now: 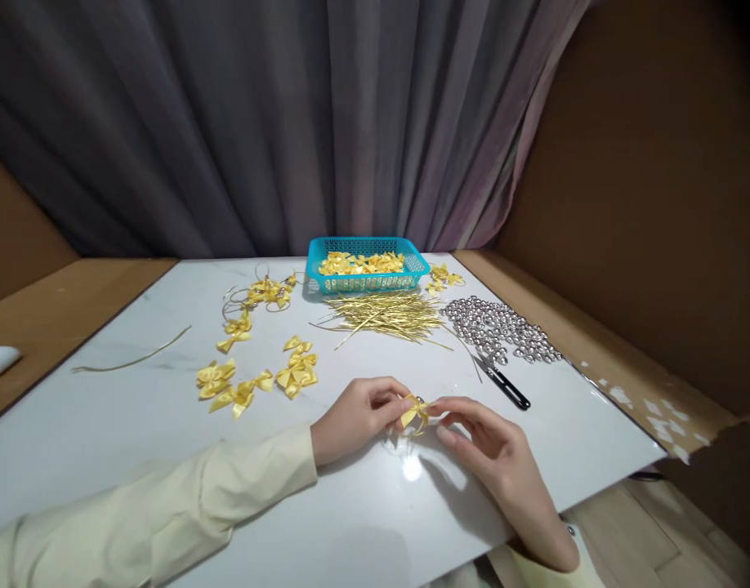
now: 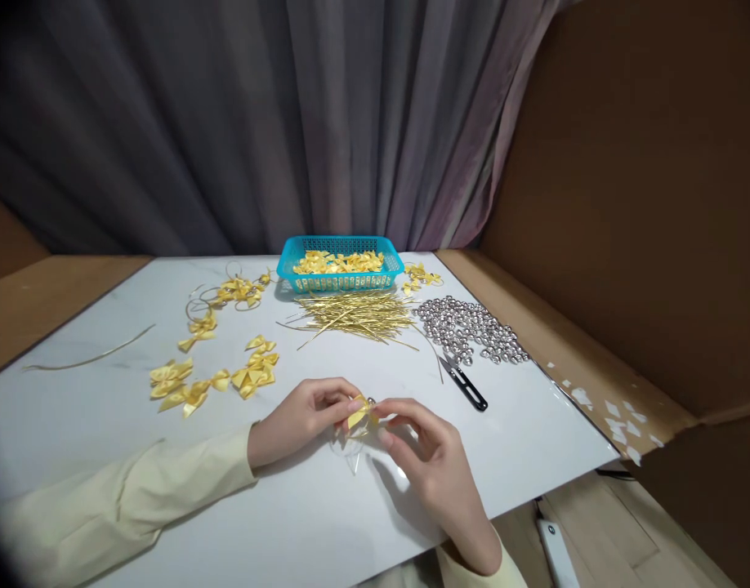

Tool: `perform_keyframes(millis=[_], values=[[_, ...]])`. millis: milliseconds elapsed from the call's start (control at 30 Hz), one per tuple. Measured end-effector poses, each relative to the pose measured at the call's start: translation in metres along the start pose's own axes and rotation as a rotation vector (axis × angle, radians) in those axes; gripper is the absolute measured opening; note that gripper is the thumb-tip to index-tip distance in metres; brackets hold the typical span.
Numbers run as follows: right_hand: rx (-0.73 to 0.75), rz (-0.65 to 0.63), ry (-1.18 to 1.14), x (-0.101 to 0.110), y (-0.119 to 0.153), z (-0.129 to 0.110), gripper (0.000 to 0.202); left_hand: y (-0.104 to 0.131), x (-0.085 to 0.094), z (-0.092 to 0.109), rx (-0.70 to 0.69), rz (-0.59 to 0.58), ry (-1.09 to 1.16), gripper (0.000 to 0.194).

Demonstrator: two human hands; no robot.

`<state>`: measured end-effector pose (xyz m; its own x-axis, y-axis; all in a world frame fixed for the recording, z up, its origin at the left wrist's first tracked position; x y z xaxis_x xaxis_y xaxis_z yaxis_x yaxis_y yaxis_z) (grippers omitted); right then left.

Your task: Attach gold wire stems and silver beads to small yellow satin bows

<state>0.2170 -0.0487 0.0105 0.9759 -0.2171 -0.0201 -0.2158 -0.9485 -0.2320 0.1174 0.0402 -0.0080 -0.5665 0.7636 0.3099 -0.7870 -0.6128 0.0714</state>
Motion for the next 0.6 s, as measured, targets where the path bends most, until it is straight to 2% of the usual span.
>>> perform_keyframes(millis=[167, 267, 333, 467, 533, 600], values=[[0.177, 0.064, 0.254, 0.003, 0.005, -0.009, 0.009, 0.000, 0.003, 0.004, -0.049, 0.043, 0.000, 0.023], [0.233, 0.083, 0.349, 0.001, 0.007, -0.015, 0.004, 0.006, 0.004, 0.014, -0.136, 0.093, -0.176, 0.022], [0.266, 0.088, 0.403, -0.002, 0.006, -0.019, 0.005, 0.013, 0.004, 0.025, -0.247, 0.151, -0.367, 0.019], [0.315, 0.098, 0.470, -0.008, 0.005, -0.022, 0.003, 0.031, -0.010, 0.047, -0.605, 0.188, -0.623, 0.019], [0.321, 0.101, 0.489, -0.009, 0.004, -0.022, 0.004, 0.036, -0.015, 0.050, -0.688, 0.181, -0.666, 0.021], [0.316, 0.103, 0.502, -0.009, 0.003, -0.020, 0.006, 0.036, -0.015, 0.050, -0.693, 0.194, -0.672, 0.020]])
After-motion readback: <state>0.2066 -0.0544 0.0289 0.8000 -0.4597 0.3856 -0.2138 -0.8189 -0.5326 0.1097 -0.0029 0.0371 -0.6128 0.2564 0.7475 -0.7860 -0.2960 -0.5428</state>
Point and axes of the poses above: each hand's wrist, its own y-axis away from the middle knuckle, its own x-axis out of the back of the hand, z = x × y, the point moved 9 cm from there along -y, towards the middle knuckle, and after that the axes turned 6 degrees about -y, right-handed, at the moved point
